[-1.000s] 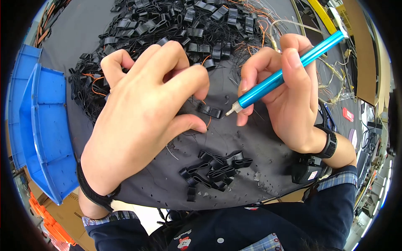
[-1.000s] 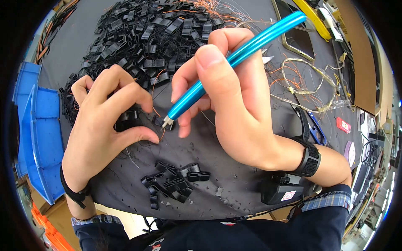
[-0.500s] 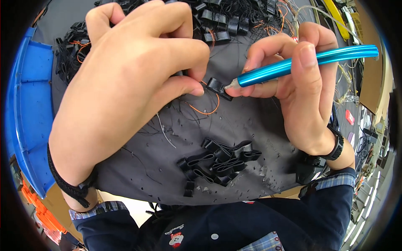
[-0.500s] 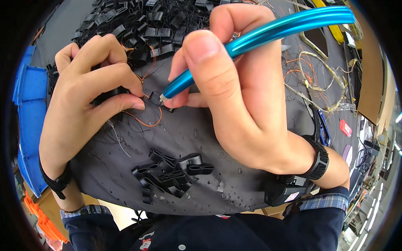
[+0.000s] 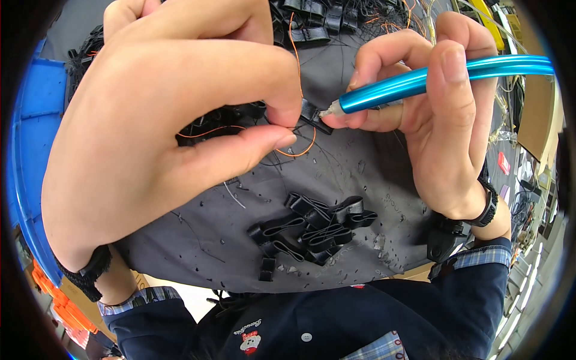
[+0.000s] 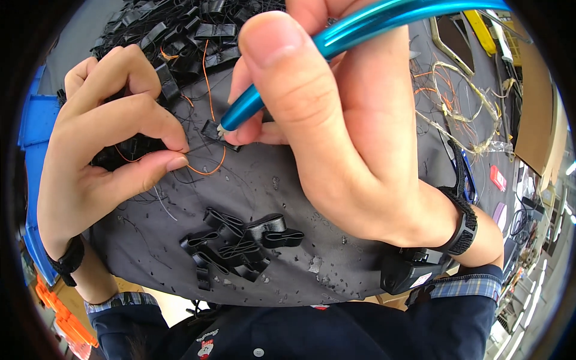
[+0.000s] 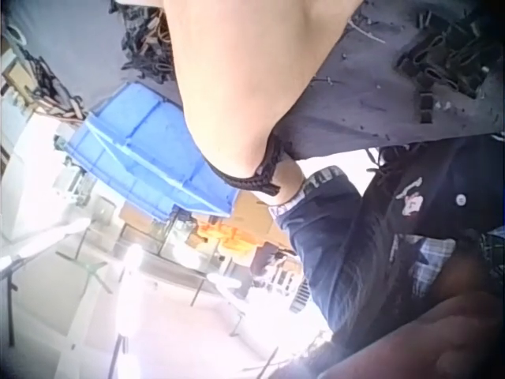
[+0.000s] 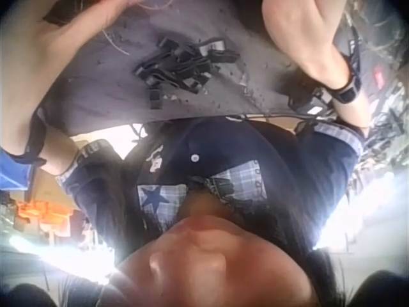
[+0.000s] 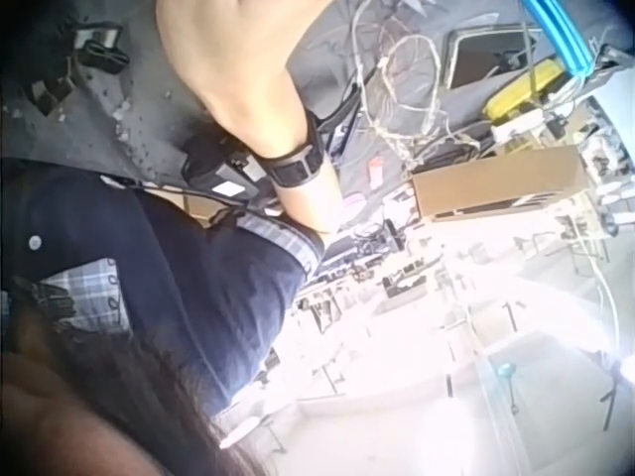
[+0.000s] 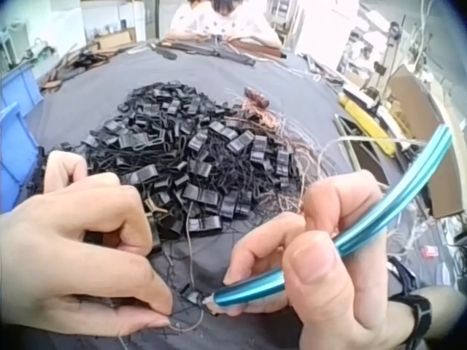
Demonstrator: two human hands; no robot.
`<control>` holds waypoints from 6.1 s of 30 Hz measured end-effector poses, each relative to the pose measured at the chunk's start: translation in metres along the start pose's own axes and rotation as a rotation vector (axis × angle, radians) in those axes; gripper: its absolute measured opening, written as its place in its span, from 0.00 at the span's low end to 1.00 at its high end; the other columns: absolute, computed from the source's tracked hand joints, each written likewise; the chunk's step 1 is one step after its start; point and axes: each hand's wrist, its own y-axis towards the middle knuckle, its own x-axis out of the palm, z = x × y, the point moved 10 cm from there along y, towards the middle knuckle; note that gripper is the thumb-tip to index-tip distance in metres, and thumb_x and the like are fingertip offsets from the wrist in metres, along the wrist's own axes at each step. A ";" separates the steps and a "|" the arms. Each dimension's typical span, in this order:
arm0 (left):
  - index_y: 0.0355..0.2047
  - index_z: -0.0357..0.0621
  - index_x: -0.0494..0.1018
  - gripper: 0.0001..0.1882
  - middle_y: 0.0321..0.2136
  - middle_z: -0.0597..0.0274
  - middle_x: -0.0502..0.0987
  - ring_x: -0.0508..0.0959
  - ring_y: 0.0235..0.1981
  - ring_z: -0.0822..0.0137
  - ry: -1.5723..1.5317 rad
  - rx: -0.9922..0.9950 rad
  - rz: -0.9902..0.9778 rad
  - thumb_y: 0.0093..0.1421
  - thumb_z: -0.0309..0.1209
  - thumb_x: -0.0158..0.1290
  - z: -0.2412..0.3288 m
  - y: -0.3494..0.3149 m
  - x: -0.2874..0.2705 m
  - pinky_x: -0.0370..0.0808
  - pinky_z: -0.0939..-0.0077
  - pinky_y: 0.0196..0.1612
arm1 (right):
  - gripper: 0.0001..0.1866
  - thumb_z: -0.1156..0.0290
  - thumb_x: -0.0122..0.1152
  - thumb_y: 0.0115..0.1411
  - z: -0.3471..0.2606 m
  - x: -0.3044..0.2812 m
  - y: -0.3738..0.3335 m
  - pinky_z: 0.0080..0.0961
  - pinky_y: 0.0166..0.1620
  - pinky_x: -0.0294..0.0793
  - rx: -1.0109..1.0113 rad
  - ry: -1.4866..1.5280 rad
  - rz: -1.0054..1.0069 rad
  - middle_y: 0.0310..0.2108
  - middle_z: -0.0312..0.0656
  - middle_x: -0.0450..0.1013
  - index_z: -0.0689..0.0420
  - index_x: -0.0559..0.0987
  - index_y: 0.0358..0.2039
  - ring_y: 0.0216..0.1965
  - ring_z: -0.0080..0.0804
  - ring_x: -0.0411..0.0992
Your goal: The recorder is assembling small electronic components by soldering or applying adhesive to wires inside black plastic housings.
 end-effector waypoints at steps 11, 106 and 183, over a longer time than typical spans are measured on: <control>0.21 0.47 0.72 0.12 0.24 0.67 0.62 0.63 0.27 0.69 -0.017 0.027 -0.014 0.37 0.35 0.61 0.001 0.001 0.000 0.52 0.74 0.37 | 0.17 0.53 0.29 0.66 0.002 0.001 -0.001 0.38 0.35 0.80 -0.024 -0.019 -0.023 0.32 0.53 0.65 0.55 0.51 0.40 0.27 0.34 0.73; 0.26 0.49 0.74 0.08 0.24 0.70 0.67 0.64 0.26 0.71 -0.175 -0.180 -0.010 0.43 0.26 0.58 -0.003 0.007 0.010 0.52 0.76 0.37 | 0.15 0.56 0.30 0.66 -0.010 -0.004 -0.004 0.39 0.33 0.81 -0.197 0.077 -0.064 0.32 0.58 0.66 0.55 0.50 0.40 0.25 0.37 0.73; 0.22 0.48 0.70 0.11 0.21 0.69 0.62 0.64 0.27 0.68 0.092 -0.175 0.061 0.38 0.30 0.61 0.006 -0.003 -0.003 0.52 0.72 0.38 | 0.15 0.56 0.30 0.66 -0.009 0.003 0.001 0.41 0.35 0.80 -0.088 0.084 -0.068 0.32 0.58 0.65 0.55 0.50 0.37 0.25 0.36 0.72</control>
